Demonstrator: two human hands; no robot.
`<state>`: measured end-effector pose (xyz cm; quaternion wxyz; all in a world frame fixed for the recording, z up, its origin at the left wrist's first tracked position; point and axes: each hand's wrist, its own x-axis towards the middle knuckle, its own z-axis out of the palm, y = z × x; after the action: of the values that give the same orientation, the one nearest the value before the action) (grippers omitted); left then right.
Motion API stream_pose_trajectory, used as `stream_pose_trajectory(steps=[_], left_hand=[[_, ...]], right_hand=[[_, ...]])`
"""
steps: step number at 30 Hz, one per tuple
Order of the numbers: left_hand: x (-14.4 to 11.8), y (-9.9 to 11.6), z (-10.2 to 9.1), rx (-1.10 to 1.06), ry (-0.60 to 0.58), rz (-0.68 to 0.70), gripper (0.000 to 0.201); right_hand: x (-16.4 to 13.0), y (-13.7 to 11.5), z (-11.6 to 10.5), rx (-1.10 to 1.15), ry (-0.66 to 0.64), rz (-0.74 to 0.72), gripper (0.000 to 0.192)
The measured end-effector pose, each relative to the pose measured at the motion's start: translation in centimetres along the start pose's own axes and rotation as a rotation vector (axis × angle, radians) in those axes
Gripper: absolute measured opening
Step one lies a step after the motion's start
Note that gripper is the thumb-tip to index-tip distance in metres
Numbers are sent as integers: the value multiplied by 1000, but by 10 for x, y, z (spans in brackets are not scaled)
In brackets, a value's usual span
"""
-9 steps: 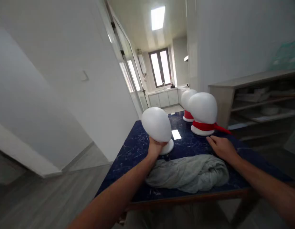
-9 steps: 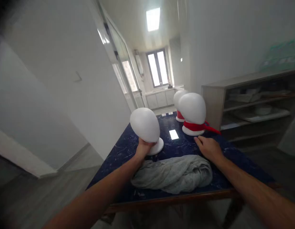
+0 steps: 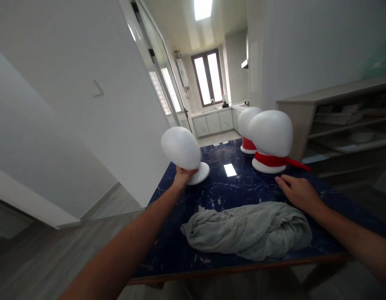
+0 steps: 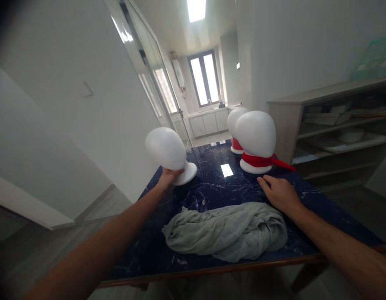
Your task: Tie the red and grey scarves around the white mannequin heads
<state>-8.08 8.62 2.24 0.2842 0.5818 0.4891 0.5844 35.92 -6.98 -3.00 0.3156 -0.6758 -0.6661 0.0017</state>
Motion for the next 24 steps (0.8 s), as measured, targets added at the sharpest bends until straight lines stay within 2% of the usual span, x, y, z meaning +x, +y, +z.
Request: stream_pose_trajectory(steps=[2,5,7,9,12,17,21,24], left_hand=[[37,-4,-32,34,-19,17,88],[84,-16,-79,91,-96,-42,85],[108,-30,-103,125,-77,-67,86],[126,-46,-118,124,-59,-67,85],[143,-71,-127,107,-72,-74,81],[154,-100,-123,55,-141,-100,80],[152,-109,-116,27,-126,-148,80],[143,-108,-114,75,-134,-119,83]], right_hand=[[0,-1,1,5,-4,-11,50],[0,-3,0,5,-10,-13,49],[0,-4,-1,4,-21,-3,48],[0,-6,-2,4,-37,13,48],[0,-8,-4,-9,-60,35,47],[1,-10,-7,-36,-84,68,45],[1,-12,-8,-45,-88,62,45],[1,-12,-8,-46,-73,56,45]])
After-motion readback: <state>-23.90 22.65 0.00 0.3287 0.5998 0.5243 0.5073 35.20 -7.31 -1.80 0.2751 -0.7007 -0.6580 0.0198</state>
